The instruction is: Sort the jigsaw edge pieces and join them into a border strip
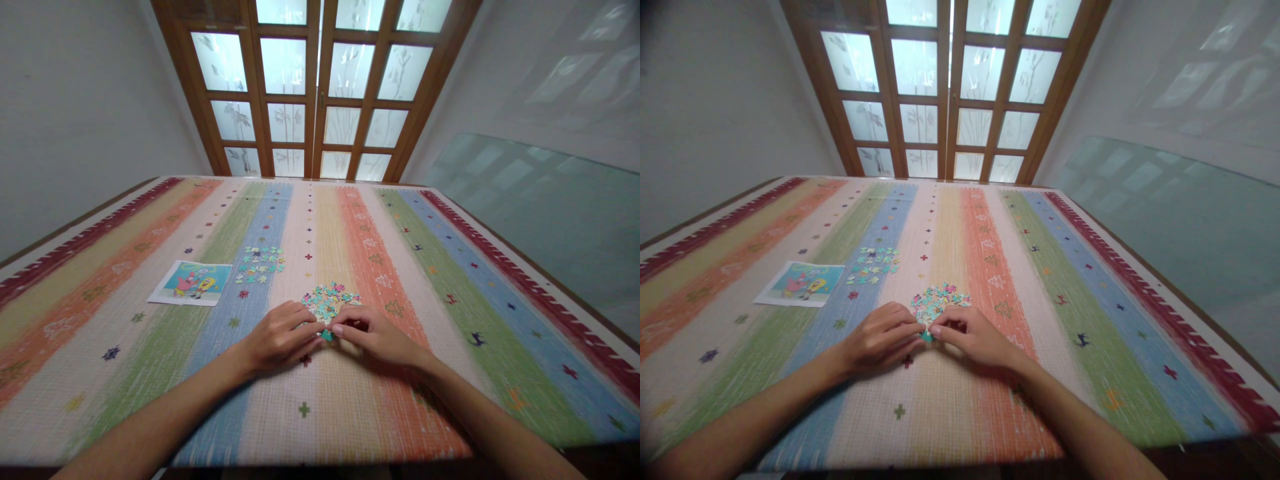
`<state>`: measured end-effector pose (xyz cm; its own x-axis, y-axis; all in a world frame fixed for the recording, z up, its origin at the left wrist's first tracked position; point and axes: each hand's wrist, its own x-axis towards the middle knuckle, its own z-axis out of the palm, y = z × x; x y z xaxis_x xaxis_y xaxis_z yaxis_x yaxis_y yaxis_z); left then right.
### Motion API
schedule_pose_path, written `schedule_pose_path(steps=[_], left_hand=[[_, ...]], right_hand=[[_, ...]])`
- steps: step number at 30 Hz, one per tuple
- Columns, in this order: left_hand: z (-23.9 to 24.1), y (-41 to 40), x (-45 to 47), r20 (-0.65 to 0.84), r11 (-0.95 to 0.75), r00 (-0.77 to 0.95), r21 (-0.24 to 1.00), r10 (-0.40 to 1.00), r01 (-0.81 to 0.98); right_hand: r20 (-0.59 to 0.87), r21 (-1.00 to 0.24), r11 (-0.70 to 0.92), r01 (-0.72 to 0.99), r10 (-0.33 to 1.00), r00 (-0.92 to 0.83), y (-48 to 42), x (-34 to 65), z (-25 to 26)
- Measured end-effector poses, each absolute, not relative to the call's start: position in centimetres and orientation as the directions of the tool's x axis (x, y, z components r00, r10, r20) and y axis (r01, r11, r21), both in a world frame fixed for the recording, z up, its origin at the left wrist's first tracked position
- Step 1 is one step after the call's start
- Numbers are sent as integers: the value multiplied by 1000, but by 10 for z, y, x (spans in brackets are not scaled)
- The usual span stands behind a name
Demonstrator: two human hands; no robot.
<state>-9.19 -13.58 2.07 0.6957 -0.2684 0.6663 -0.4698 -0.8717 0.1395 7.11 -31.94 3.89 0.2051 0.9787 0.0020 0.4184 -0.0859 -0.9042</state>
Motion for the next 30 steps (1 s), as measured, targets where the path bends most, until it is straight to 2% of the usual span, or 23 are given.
schedule_pose_path(steps=[4, 8, 11, 14, 20, 30], left_hand=[[19, -119, -93, 683, -910, 722, 224, -108, -348], [16, -94, -93, 667, -946, 736, 299, 111, -128], [14, -76, -92, 641, -936, 718, 349, 270, 40], [10, -63, -92, 607, -910, 703, 387, 371, 147], [4, -50, -91, 520, -895, 743, 371, 421, 247], [2, -48, -91, 482, -891, 765, 369, 427, 264]], right_hand=[[27, -911, -98, 400, 955, 295, -320, 76, 41], [2, -906, -165, 389, 919, 394, -323, 85, 42], [16, -893, -181, 412, 902, 432, -324, 91, 41], [35, -889, -177, 422, 894, 448, -325, 96, 40], [36, -880, -183, 438, 894, 446, -327, 99, 38], [37, -882, -184, 435, 891, 452, -327, 102, 40]])
